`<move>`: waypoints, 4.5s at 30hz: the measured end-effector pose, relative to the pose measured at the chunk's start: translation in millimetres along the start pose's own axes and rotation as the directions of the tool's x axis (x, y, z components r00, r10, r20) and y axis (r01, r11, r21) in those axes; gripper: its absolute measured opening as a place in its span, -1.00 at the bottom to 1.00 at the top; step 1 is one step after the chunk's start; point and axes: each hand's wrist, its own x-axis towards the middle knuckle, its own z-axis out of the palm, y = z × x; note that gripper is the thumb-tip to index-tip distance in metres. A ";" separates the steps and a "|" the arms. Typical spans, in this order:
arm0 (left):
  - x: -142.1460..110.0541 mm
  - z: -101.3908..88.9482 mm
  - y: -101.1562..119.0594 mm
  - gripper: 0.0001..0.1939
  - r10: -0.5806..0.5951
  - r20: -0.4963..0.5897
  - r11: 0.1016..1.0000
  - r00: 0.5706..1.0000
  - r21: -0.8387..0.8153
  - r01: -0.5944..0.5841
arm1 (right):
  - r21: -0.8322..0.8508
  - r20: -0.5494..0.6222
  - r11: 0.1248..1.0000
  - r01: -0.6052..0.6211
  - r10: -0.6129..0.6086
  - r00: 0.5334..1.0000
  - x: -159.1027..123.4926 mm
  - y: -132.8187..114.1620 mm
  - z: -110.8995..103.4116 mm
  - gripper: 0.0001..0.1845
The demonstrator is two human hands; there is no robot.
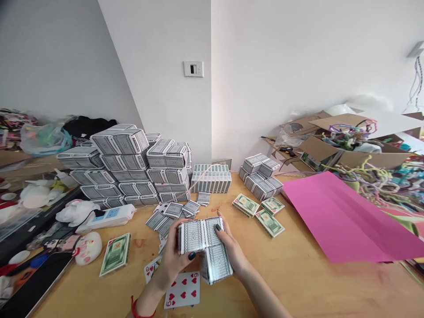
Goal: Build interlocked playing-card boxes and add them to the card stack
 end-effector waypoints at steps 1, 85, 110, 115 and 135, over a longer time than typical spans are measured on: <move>-0.8 1.6 -1.1 -0.37 0.029 -0.008 0.998 1.000 0.062 -0.029 | 0.000 0.020 1.000 0.015 -0.015 1.000 -0.7 -1.6 0.9 -0.31; -1.0 9.7 15.4 -0.77 -0.184 -0.074 0.926 0.980 0.322 0.198 | -0.071 -0.075 0.997 -0.039 0.034 0.997 5.9 15.8 -6.1 -0.47; 6.4 3.4 0.2 -0.30 -0.385 -0.165 0.915 0.908 -0.200 0.351 | -0.173 0.058 0.977 0.121 -0.112 0.992 -5.6 -8.8 -0.4 -0.20; 3.8 12.6 5.6 -0.33 -0.296 -0.149 0.953 0.944 -0.107 0.282 | -0.276 0.133 0.959 0.073 -0.037 0.990 -15.4 -17.6 6.4 -0.16; 3.1 16.6 -1.2 -0.40 -0.236 -0.177 0.971 0.956 -0.067 0.228 | -0.270 0.127 0.959 0.088 -0.055 0.990 -11.8 -7.3 6.8 -0.57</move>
